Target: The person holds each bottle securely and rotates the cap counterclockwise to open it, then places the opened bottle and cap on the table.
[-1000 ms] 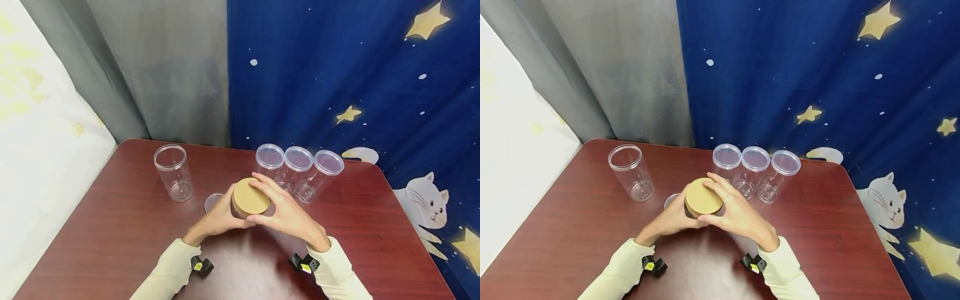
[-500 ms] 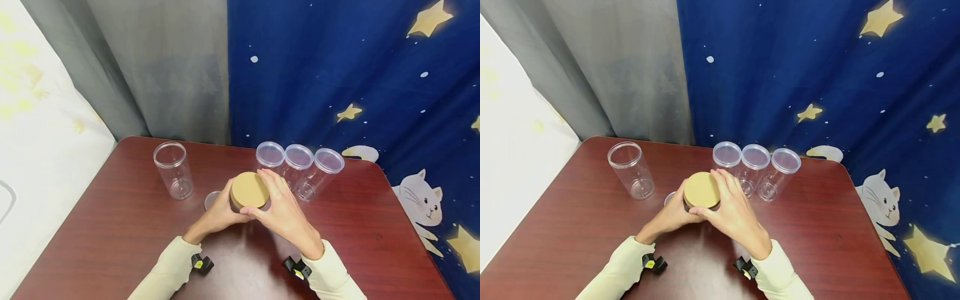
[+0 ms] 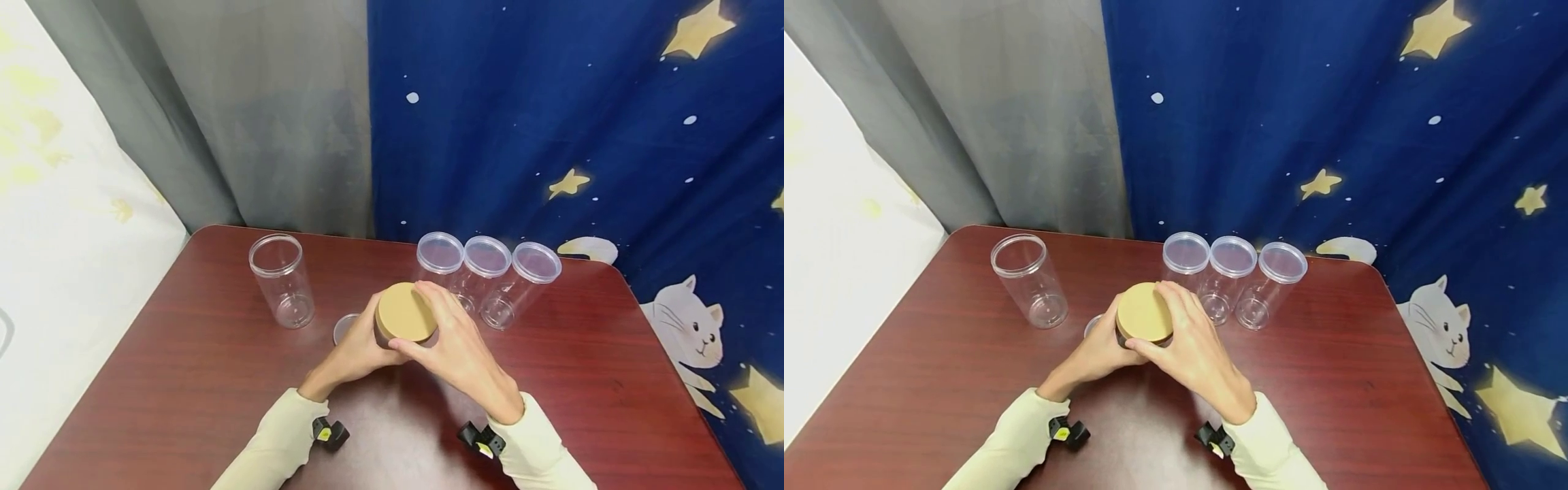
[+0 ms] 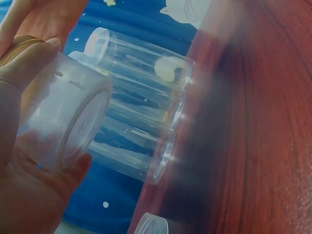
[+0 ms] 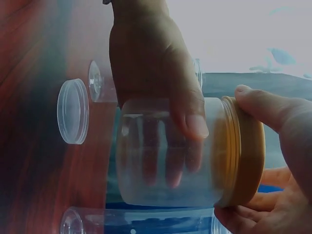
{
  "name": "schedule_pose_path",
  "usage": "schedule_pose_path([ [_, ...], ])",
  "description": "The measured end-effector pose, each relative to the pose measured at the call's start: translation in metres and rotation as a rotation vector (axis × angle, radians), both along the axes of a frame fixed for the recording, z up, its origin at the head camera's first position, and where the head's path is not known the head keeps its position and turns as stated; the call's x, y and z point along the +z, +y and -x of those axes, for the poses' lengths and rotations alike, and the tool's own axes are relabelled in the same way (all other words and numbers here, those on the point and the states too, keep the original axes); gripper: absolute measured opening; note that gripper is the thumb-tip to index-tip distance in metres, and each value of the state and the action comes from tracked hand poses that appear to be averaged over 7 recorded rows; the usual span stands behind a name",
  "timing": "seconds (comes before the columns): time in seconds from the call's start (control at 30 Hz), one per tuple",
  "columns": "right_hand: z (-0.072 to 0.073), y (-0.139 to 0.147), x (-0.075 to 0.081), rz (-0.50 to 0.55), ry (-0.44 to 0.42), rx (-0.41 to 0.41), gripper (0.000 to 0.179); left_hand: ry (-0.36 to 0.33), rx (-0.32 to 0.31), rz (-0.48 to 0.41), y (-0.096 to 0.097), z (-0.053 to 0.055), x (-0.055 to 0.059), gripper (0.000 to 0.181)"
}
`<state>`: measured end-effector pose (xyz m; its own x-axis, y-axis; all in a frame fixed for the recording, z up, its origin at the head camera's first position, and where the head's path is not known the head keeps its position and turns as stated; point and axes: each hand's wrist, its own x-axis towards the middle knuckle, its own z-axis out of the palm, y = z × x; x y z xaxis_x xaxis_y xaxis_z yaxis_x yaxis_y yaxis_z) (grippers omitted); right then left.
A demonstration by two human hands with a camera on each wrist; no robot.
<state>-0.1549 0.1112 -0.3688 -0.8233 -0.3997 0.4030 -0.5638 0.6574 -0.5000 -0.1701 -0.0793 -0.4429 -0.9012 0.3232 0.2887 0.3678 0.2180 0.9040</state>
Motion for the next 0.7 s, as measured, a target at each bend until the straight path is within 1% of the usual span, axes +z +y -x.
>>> schedule_pose_path([
  [0.13, 0.001, 0.004, 0.0, -0.002, -0.006, 0.02, 0.091, 0.0, -0.004, -0.008, 0.002, -0.001, -0.001, 0.099],
  [0.33, -0.003, 0.016, -0.001, -0.043, -0.015, 0.112, 0.09, -0.032, -0.056, -0.001, 0.001, -0.006, -0.004, 0.097],
  [0.47, -0.002, 0.021, 0.0, -0.049, -0.033, 0.169, 0.091, -0.034, -0.063, -0.009, 0.001, -0.008, -0.003, 0.097],
  [0.7, 0.002, 0.03, 0.0, -0.042, -0.069, 0.229, 0.09, -0.024, -0.095, -0.02, 0.007, -0.005, -0.003, 0.096],
])
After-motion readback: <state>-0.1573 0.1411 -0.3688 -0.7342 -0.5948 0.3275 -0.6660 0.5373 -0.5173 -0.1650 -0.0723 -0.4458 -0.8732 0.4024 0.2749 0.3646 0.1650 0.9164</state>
